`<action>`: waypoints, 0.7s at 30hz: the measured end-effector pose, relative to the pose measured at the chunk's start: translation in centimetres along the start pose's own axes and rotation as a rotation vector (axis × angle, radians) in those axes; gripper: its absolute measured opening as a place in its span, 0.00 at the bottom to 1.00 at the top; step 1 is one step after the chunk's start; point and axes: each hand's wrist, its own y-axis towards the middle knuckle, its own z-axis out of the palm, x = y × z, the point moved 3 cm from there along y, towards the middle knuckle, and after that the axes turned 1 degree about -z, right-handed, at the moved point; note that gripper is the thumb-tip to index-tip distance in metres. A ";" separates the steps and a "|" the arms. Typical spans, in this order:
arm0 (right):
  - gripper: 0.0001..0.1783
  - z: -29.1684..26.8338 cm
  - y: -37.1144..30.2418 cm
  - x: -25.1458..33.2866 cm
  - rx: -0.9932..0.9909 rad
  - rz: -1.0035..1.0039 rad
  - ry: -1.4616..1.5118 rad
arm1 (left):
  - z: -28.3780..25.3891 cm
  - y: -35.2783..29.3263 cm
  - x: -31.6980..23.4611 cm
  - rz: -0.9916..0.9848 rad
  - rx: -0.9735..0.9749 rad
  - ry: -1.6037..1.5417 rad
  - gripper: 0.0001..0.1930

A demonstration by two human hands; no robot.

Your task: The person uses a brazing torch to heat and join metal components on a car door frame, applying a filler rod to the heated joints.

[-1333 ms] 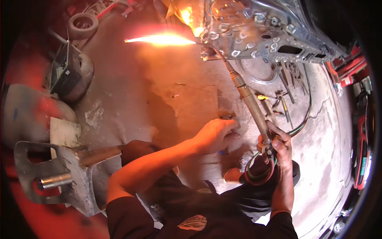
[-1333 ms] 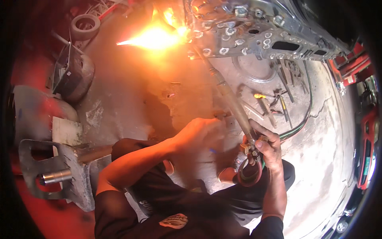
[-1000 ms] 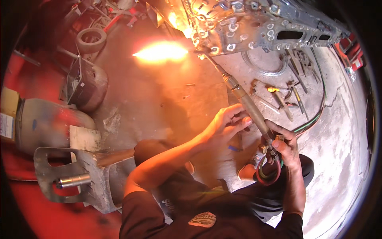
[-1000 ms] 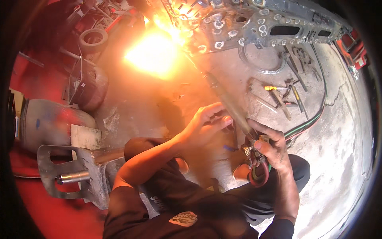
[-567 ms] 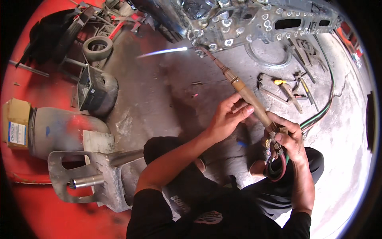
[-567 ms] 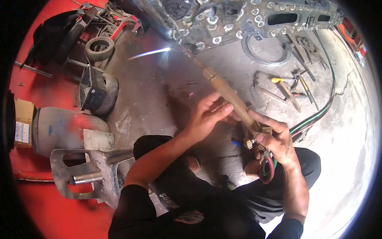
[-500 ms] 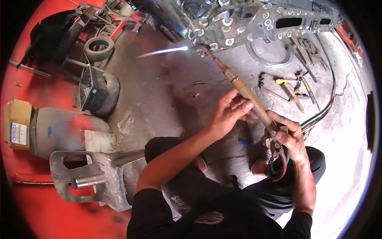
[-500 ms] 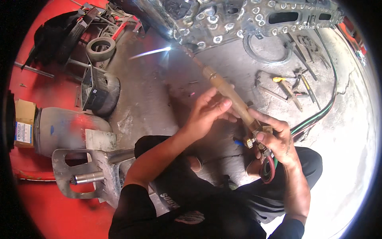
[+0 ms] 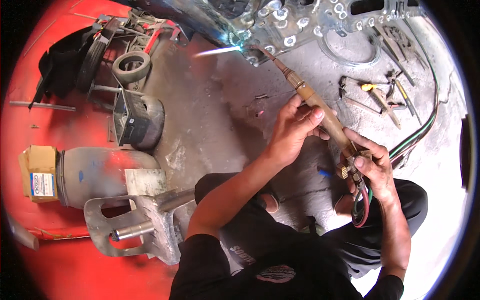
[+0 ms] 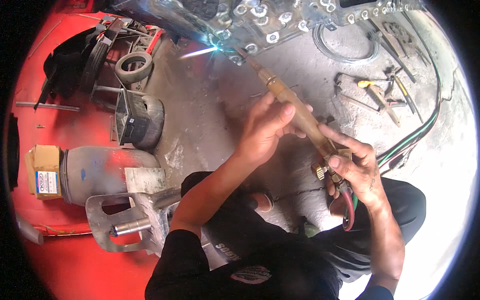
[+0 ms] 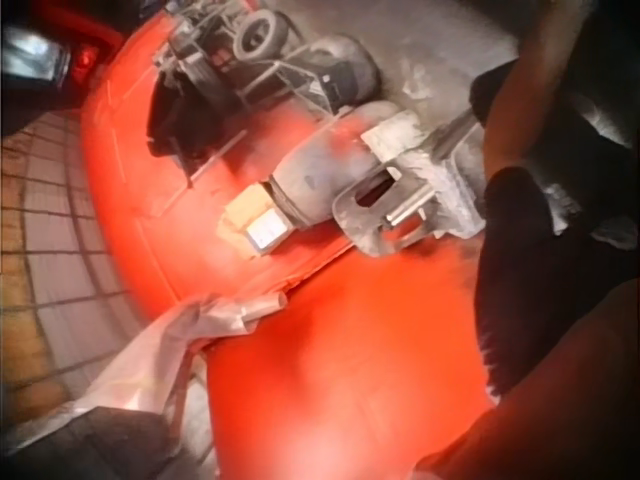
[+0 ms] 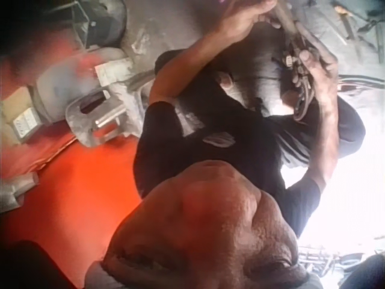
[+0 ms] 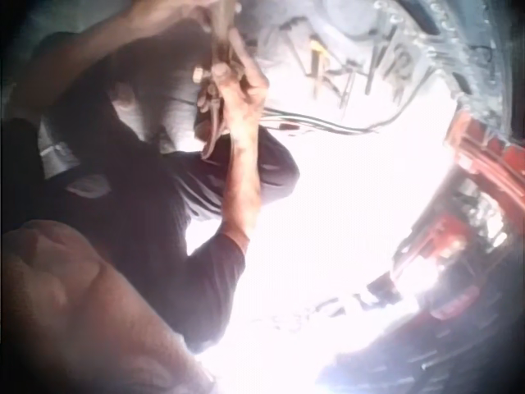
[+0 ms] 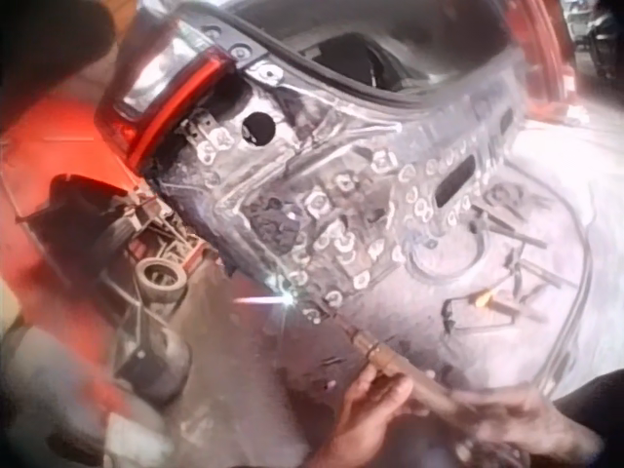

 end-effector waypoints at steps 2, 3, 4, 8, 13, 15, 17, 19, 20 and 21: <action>0.33 -0.1 -0.1 0.0 -0.026 0.016 -0.006 | 0.1 0.0 -0.4 0.012 0.005 0.093 0.25; 0.33 -0.1 -0.2 0.1 -0.029 -0.003 -0.027 | 0.0 0.0 -0.4 0.001 0.000 0.103 0.25; 0.33 -0.1 -0.2 0.1 -0.030 0.000 -0.013 | 0.0 0.0 -0.4 0.000 0.009 0.097 0.26; 0.32 0.0 -0.2 0.1 0.012 0.008 -0.035 | -0.3 -0.1 0.0 -0.005 0.016 0.077 0.27; 0.32 -0.3 -0.6 0.4 0.033 0.069 -0.137 | -0.6 -1.0 1.1 -0.042 -0.044 0.050 0.21; 0.32 -0.2 -0.5 0.2 0.052 0.115 -0.146 | -1.4 -1.2 1.8 -0.021 -0.031 0.023 0.17; 0.33 0.1 -0.6 -0.1 0.086 0.137 -0.168 | -2.5 -2.1 3.9 -0.221 0.165 0.219 0.15; 0.33 0.6 -0.6 -0.4 0.110 0.158 -0.198 | -2.9 -3.0 7.6 -0.320 0.242 0.349 0.15; 0.33 0.7 -0.6 -0.7 0.105 0.174 -0.239 | -3.5 -3.4 9.7 -0.396 0.309 0.508 0.15; 0.32 0.6 -0.7 -1.6 0.075 0.196 -0.240 | -4.4 -3.8 11.9 -0.400 0.322 0.499 0.15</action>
